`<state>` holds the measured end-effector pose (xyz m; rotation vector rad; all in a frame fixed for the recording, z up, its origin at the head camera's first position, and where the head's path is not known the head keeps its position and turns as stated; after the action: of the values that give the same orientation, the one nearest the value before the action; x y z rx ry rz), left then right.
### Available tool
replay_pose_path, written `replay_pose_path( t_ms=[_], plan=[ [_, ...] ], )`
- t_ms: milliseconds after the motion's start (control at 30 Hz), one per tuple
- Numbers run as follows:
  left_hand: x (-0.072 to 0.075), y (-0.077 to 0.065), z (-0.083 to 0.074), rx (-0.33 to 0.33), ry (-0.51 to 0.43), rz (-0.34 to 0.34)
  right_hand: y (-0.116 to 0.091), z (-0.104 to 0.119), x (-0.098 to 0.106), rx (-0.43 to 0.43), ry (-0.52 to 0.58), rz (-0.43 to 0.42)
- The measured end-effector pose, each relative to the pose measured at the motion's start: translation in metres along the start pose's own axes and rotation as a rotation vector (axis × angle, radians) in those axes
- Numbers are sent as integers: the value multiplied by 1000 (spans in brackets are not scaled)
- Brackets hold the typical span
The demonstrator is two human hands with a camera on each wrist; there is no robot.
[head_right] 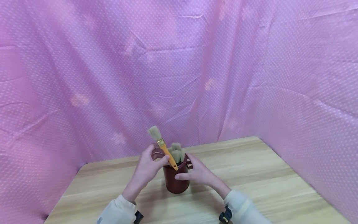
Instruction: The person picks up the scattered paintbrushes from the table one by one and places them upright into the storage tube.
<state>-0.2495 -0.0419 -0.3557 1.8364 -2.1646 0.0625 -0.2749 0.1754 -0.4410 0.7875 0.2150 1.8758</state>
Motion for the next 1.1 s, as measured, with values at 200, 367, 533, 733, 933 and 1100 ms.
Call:
replay_pose_path(
  t_ms=[200, 367, 533, 733, 933, 1100],
  plan=[
    [5, 4, -3, -37, 20, -70, 3, 5, 3, 8, -16, 10],
    [5, 7, -3, -105, 82, -93, 3, 5, 3, -2, -24, 14],
    [3, 9, 1, -194, 234, -94, 4, 4, 2, 9, -27, 15],
    [5, 9, 6, -263, 374, -52, 5, 1, 0, 16, -14, 26],
    [13, 7, 1, -204, 344, 14, 5, 2, 0, 21, -14, 25],
    [19, 7, 2, -210, 340, 12, 1, 0, 1, 19, 4, 29]
  ],
)
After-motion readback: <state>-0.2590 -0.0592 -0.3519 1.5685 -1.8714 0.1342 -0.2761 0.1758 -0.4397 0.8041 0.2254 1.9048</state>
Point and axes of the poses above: each hand's wrist, its own y-axis towards the middle knuckle, its own x-axis out of the back of the hand, z = x × y, the point moved 1 cm from there along y, towards the middle knuckle, and after that the axes turned 14 degrees about x, right-handed, at the moved point
